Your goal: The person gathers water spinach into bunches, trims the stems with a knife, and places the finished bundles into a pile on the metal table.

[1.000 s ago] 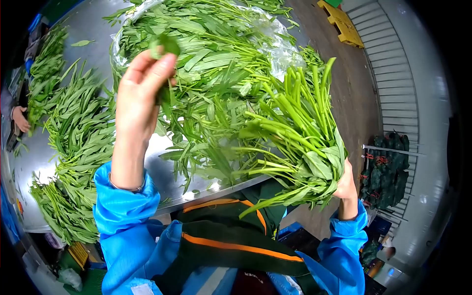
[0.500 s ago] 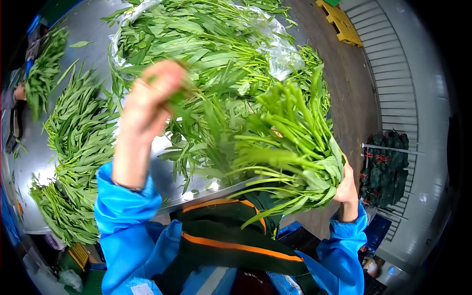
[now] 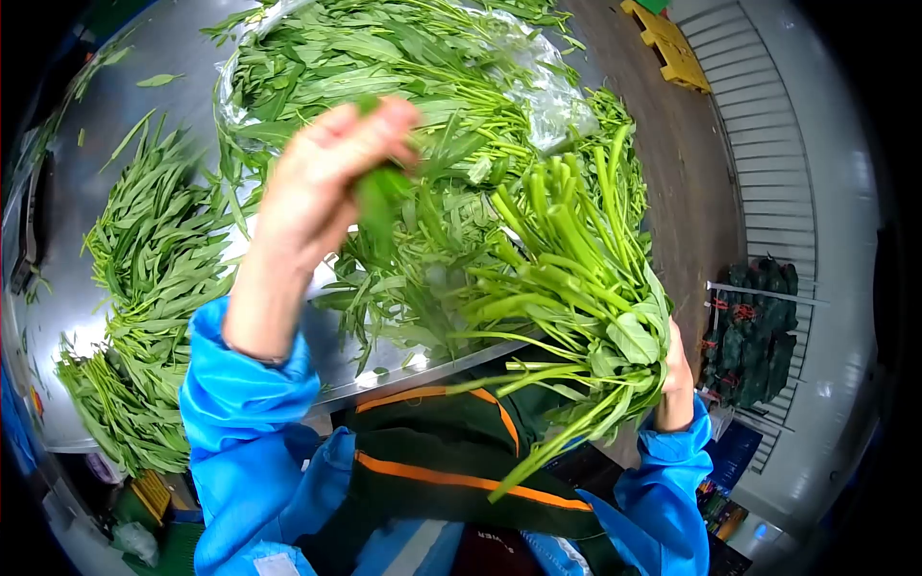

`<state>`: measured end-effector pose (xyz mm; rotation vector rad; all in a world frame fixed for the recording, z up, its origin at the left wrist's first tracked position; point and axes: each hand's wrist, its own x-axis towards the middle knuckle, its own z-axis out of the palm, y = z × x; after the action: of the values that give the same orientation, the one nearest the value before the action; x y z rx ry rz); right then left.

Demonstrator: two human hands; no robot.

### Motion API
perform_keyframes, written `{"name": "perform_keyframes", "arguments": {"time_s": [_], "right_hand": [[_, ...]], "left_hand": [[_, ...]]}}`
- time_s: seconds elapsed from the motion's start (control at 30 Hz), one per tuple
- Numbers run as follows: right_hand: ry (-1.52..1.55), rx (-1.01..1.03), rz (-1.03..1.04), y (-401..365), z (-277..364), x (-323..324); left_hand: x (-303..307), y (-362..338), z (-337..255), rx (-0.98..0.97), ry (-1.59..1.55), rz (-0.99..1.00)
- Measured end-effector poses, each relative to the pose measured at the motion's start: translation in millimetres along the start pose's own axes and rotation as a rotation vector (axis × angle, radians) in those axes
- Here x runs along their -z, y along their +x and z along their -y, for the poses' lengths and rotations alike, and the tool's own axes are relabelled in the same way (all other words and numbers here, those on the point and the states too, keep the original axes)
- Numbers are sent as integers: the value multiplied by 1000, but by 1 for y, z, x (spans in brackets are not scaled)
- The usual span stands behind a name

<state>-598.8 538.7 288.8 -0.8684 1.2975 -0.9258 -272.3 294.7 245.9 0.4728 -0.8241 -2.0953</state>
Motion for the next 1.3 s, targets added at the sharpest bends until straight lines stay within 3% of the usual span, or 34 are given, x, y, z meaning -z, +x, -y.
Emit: {"name": "perform_keyframes", "arguments": {"time_s": [0.07, 0.1, 0.13, 0.2, 0.27, 0.3, 0.4, 0.47, 0.53, 0.57, 0.6, 0.63, 0.67, 0.73, 0.8, 0.83, 0.87, 0.97, 1.0, 1.07, 1.13, 1.17, 1.2, 1.27, 1.3], "right_hand": [[139, -171, -161, 1, 2, -2], [-74, -57, -25, 2, 0, 2], [-273, 82, 83, 4, 1, 3], [-563, 177, 36, 10, 12, -10], [-462, 184, -60, 9, 20, -30], [-544, 211, -60, 8, 22, -29], [-673, 210, -85, 1, 26, -28], [-614, 253, -93, -9, 17, -16], [-834, 203, -76, -11, 26, -17], [-899, 337, -47, -9, 26, -18], [-887, 371, -12, -7, 26, -19], [-876, 408, 27, -4, 28, -18], [-865, 445, 65, -1, 30, -18], [-871, 401, 104, 2, 36, -21], [-818, 310, 22, -3, 29, -20], [-792, 262, 9, -7, 30, -20], [-800, 294, 62, -9, 33, -21], [-854, 421, 179, 1, 40, -29], [-888, 406, 164, 1, 39, -28], [-939, 437, 109, 2, 37, -29], [-992, 416, 60, -3, 36, -22], [-1024, 404, 40, -6, 37, -22], [-1045, 414, 26, -5, 39, -24], [-1086, 428, 9, -1, 42, -31], [-1084, 453, 14, 4, 43, -34]], "left_hand": [[-12, -7, -13, -53, 365, -173], [-23, -11, -17, 34, 556, 8], [-34, -9, -10, -99, 858, 289], [-52, -15, 12, -388, 1333, 495], [-39, -16, 38, -723, 1226, 601], [-43, -12, 41, -536, 1204, 646], [-26, -13, 16, -97, 882, 381], [16, -9, -3, 34, 395, 57], [12, -13, -17, -112, 490, -183], [0, -14, -15, -126, 560, -76], [-26, -16, -24, 29, 712, 131], [-36, -14, -5, -223, 910, 319], [-49, -13, 14, -386, 927, 316], [-59, -8, 25, -340, 750, 390], [-36, -3, 20, -347, 850, 445], [-32, -7, 15, -353, 916, 358], [-29, -11, 17, -315, 773, 344], [-26, -18, 12, -50, 602, 193], [-24, -19, 11, -73, 550, 176], [-4, -16, 8, -65, 127, 126], [22, -7, -15, -219, -81, -25], [28, -5, -19, -307, 2, -143], [27, -11, -22, -281, 224, -138], [-29, -19, -17, -235, 575, 80], [-51, -19, 1, -374, 672, 158]]}}
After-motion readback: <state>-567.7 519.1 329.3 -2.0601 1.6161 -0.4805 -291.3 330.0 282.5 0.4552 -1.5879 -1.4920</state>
